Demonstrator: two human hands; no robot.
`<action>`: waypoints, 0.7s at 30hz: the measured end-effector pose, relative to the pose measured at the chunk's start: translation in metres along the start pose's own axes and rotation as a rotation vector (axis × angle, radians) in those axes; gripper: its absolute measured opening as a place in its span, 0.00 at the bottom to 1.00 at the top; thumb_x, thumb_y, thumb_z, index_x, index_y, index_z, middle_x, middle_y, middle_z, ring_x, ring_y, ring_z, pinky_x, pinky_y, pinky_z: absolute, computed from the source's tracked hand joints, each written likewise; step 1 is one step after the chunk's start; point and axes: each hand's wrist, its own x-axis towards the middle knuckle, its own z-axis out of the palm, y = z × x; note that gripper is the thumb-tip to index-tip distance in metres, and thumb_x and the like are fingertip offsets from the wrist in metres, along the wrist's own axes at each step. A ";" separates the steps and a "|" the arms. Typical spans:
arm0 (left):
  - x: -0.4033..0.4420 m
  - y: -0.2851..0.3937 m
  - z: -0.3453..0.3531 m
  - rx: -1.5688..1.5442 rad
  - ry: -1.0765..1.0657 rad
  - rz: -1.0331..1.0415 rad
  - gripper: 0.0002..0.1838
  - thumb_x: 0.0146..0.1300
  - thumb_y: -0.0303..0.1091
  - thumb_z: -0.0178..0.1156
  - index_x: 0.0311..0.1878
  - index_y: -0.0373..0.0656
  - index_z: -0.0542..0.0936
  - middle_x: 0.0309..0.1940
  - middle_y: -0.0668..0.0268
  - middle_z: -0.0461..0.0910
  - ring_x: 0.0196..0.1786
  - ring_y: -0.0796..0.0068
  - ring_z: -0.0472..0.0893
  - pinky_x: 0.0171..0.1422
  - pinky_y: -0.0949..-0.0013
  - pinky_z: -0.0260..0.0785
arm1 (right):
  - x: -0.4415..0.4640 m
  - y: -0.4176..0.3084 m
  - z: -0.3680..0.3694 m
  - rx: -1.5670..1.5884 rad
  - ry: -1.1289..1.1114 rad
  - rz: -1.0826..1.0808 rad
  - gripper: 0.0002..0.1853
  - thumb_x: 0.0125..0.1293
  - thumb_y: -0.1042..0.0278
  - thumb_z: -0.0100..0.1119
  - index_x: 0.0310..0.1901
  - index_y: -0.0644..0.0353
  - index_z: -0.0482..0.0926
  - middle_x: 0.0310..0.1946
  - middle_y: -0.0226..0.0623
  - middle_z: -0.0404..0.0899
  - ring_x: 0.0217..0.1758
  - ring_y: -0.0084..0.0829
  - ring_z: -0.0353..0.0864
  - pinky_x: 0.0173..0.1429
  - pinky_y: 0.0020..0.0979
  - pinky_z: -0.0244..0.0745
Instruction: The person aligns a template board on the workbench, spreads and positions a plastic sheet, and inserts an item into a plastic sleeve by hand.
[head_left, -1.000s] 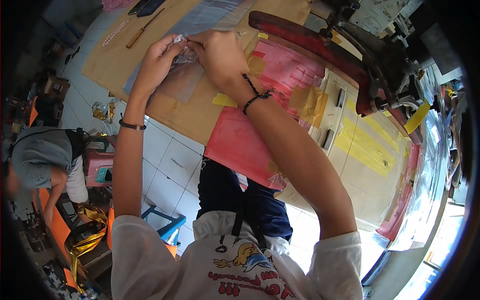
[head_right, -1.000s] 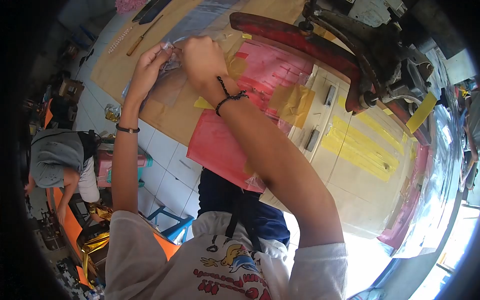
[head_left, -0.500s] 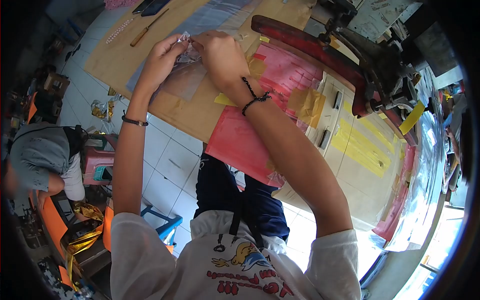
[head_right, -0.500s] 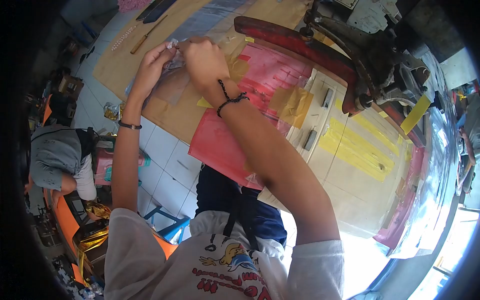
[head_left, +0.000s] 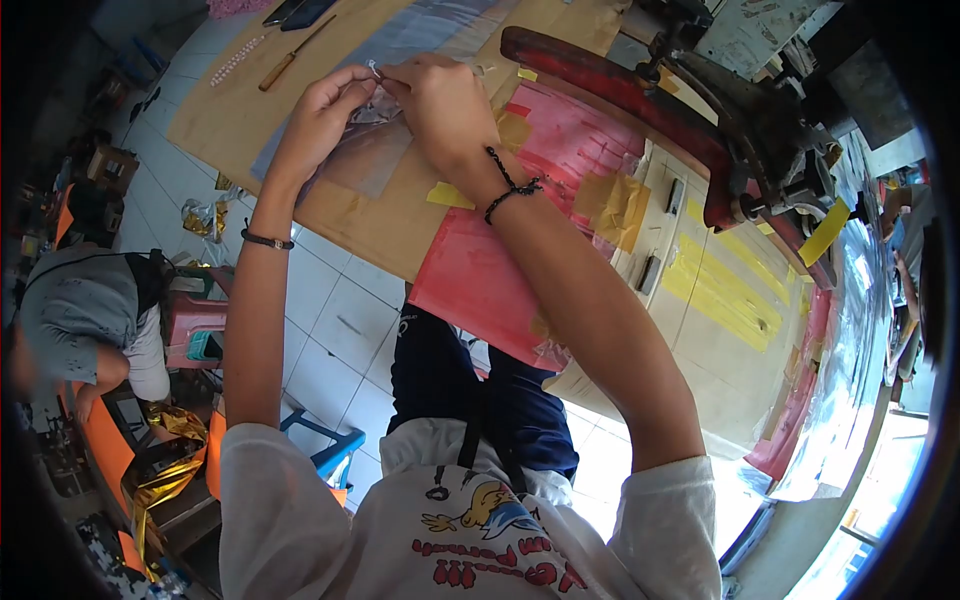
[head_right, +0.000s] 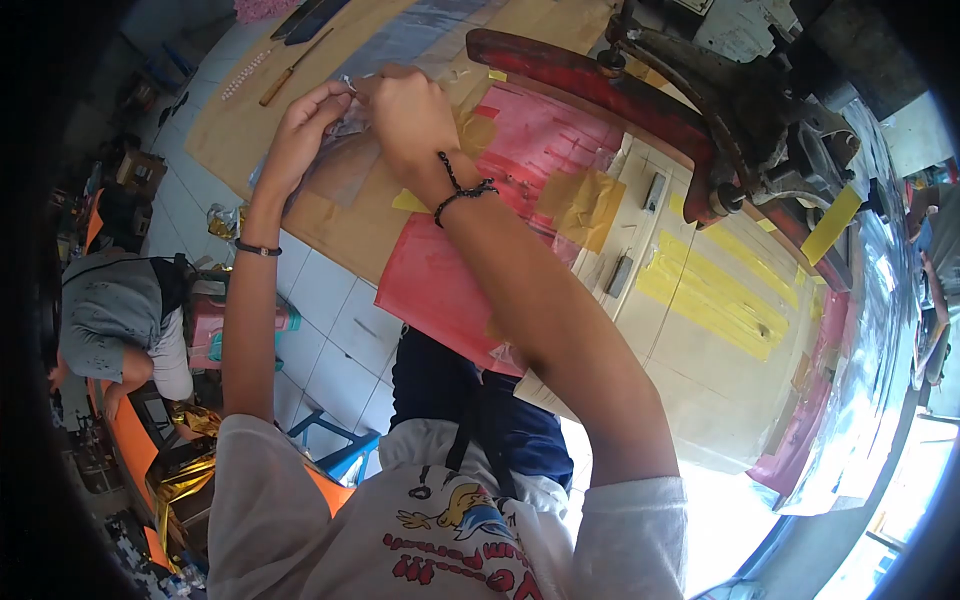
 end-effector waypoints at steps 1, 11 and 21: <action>0.000 0.000 0.000 0.010 -0.002 -0.013 0.12 0.76 0.33 0.54 0.53 0.36 0.81 0.44 0.73 0.82 0.48 0.86 0.79 0.55 0.79 0.68 | 0.000 0.001 0.000 -0.015 -0.011 -0.007 0.12 0.65 0.69 0.63 0.49 0.55 0.86 0.40 0.43 0.85 0.44 0.48 0.85 0.51 0.44 0.81; 0.001 -0.004 0.001 -0.069 0.083 0.016 0.13 0.75 0.35 0.57 0.53 0.36 0.81 0.41 0.71 0.84 0.47 0.85 0.79 0.51 0.80 0.68 | 0.006 0.005 -0.006 0.264 -0.117 0.120 0.17 0.64 0.63 0.69 0.49 0.66 0.83 0.39 0.47 0.87 0.42 0.41 0.88 0.48 0.36 0.82; -0.004 0.014 0.003 -0.040 0.060 0.064 0.15 0.72 0.34 0.61 0.57 0.39 0.81 0.48 0.63 0.87 0.51 0.79 0.83 0.49 0.79 0.70 | 0.011 0.013 -0.003 0.474 0.181 0.317 0.10 0.70 0.73 0.59 0.50 0.67 0.76 0.33 0.46 0.85 0.33 0.37 0.87 0.39 0.35 0.80</action>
